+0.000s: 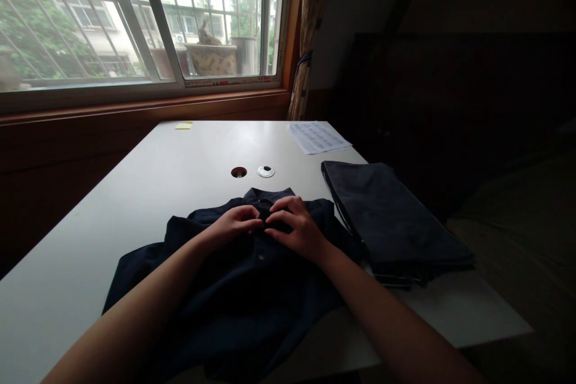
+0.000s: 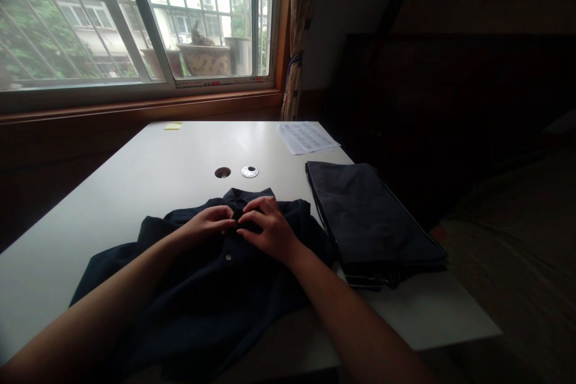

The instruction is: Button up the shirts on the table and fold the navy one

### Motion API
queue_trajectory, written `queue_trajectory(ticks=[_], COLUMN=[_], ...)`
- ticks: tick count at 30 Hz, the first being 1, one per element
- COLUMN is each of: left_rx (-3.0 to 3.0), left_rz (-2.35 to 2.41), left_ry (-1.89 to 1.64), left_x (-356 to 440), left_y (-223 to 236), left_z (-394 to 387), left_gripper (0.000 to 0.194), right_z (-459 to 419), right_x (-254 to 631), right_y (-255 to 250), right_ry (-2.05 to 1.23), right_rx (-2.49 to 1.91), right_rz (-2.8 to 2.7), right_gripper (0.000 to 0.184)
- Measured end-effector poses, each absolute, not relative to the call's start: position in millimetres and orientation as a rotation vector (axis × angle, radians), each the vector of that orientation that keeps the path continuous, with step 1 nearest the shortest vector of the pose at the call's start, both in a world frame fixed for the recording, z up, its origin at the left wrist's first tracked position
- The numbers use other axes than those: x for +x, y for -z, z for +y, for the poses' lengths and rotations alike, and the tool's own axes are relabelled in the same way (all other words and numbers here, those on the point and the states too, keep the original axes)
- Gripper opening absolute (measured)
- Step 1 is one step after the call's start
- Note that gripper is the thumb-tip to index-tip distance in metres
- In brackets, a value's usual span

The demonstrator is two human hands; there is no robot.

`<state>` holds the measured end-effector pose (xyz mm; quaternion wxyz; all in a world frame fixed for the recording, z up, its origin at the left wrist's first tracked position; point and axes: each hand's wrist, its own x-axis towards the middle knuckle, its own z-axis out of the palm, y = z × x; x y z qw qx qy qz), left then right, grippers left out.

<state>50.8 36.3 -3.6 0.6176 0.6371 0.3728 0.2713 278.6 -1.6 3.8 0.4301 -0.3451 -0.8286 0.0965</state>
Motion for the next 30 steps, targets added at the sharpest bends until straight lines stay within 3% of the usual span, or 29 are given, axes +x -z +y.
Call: queue_trajectory(ticks=[4,30], left_rx=[1.500,1.562], left_rz=[0.855,0.839], left_ry=[-0.590,-0.564], left_x=[51.0,47.6], left_y=[1.4,3.1], left_z=[34.7,34.8], left_gripper=[0.036,0.032], right_z=[2.2,1.6], right_x=[277.1,274.3], right_y=[2.1,3.8], right_ry=[-0.310,-0.383], right_rx=[-0.831,-0.874], right_rz=[-2.105,-2.080], right_gripper=[0.025,0.010])
